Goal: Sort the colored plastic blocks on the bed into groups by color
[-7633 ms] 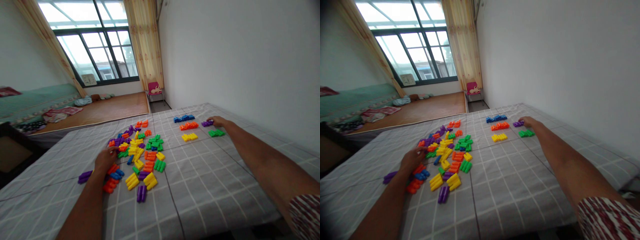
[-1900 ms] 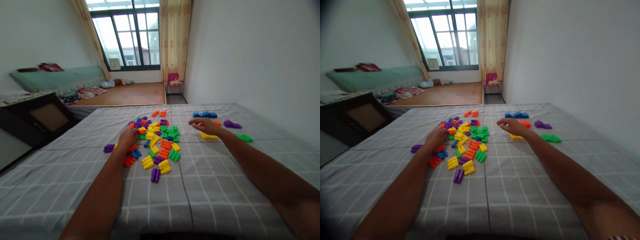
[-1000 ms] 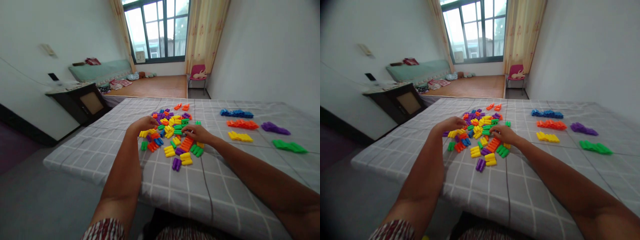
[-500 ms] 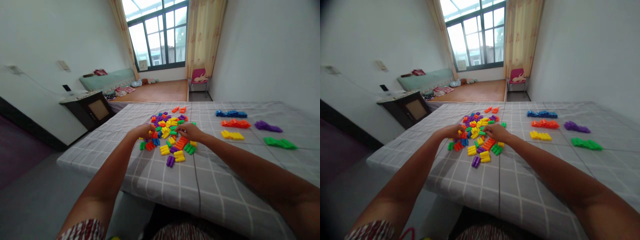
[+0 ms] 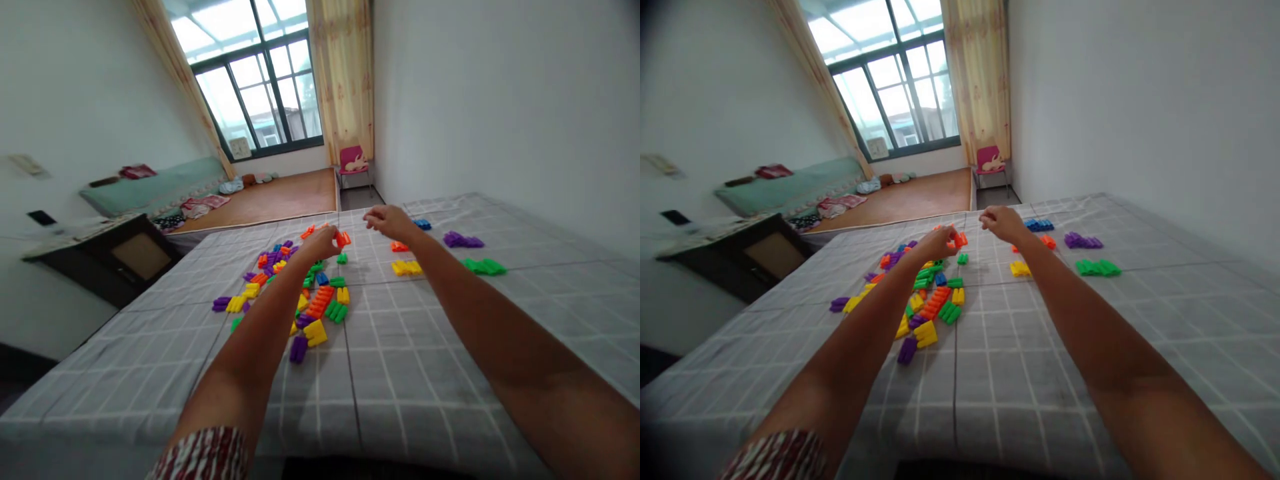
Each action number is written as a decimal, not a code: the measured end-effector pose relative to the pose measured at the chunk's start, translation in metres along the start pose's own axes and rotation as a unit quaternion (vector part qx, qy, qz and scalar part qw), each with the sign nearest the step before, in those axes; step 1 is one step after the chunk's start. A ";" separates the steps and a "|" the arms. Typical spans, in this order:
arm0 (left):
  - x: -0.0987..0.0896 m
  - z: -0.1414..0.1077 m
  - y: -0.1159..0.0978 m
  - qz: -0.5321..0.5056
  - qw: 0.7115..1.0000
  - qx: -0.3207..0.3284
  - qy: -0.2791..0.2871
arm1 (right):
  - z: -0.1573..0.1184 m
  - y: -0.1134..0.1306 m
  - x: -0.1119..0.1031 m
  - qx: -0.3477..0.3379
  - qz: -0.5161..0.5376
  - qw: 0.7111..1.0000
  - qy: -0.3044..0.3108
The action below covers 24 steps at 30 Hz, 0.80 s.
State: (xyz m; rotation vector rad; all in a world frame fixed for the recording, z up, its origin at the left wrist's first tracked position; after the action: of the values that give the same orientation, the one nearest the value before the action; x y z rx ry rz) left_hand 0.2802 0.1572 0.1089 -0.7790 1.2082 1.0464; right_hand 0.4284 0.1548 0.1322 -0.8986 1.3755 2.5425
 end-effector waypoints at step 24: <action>0.053 0.001 0.028 -0.017 0.997 -0.043 0.054 | -0.056 0.053 0.130 -0.187 -0.198 0.928 0.254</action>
State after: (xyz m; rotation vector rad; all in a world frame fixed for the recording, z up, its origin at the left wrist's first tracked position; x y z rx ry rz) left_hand 0.2556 0.1795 0.0587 -0.9297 1.2435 1.0457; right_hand 0.3272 0.0572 0.0761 -1.7927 0.6709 2.3666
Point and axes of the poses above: each hand's wrist, its own z-axis towards the middle knuckle, its own x-axis out of the palm, y = z × x, the point moved 9 cm from there along z, towards the middle knuckle, and after that the axes turned 10 degrees about z, right-handed, at the moved point
